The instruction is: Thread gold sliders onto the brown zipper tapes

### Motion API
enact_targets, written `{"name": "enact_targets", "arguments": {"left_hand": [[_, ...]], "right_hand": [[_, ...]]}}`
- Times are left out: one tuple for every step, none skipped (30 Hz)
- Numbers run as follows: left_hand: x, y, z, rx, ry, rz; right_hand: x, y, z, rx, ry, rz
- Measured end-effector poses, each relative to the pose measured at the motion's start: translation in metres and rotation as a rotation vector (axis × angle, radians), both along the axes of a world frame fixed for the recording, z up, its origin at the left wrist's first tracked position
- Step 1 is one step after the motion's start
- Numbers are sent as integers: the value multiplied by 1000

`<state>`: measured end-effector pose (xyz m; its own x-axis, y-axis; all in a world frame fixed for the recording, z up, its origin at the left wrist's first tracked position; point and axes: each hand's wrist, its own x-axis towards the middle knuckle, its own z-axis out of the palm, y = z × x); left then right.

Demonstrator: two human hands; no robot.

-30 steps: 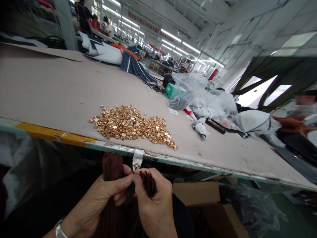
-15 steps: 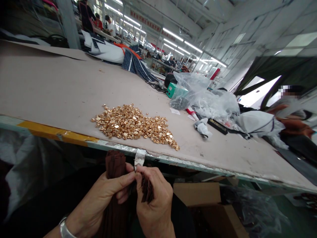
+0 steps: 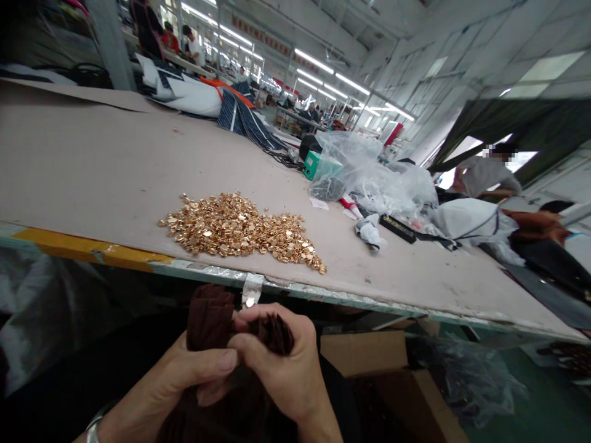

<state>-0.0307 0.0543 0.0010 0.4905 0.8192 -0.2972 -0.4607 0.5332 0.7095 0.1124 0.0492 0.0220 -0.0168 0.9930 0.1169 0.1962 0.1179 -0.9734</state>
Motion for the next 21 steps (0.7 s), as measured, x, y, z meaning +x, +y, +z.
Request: {"name": "enact_targets", "arguments": {"left_hand": [[-1, 0, 0, 26, -3, -38], [-1, -1, 0, 52, 1, -71], [-1, -1, -1, 75, 11, -93], [0, -2, -2, 88, 22, -104], [1, -2, -2, 84, 29, -104], [2, -3, -3, 60, 33, -90], [3, -3, -3, 20, 37, -62], [4, -3, -3, -31, 47, -22], [5, -3, -3, -84, 66, 29], [6, -2, -3, -131, 92, 86], [7, -1, -2, -164, 122, 147], [7, 1, -2, -182, 149, 205], [6, 2, -2, -188, 169, 244], [6, 4, -2, -182, 181, 269], [4, 5, -2, -161, 184, 278], [3, 6, -1, -129, 186, 272], [2, 6, 0, -90, 191, 261], [2, 5, 1, -52, 203, 245], [1, 4, 3, -17, 220, 232], [1, 3, 5, 9, 237, 227], [2, 1, 7, 25, 255, 223]], "right_hand": [[2, -2, 1, -1, -3, 53], [3, -5, 2, 1, -17, 87], [4, -6, 2, -6, -24, 108], [4, -7, 2, -28, -8, 117], [3, -8, 1, -65, 30, 121], [1, -8, 1, -110, 81, 124], [0, -9, 0, -151, 139, 124], [-1, -9, -1, -186, 191, 124], [-2, -8, -1, -205, 230, 118], [-2, -8, -1, -210, 251, 108], [-2, -9, -2, -205, 254, 93], [-1, -9, -2, -198, 244, 68], [-1, -9, -2, -190, 220, 41], [0, -9, -2, -183, 190, 17], [1, -9, -2, -179, 164, -9], [1, -9, -2, -182, 144, -25], [1, -9, -3, -185, 132, -39], [1, -9, -3, -188, 124, -49], [1, -9, -4, -190, 112, -58], [1, -9, -5, -186, 96, -66], [0, -10, -6, -178, 78, -69]]}}
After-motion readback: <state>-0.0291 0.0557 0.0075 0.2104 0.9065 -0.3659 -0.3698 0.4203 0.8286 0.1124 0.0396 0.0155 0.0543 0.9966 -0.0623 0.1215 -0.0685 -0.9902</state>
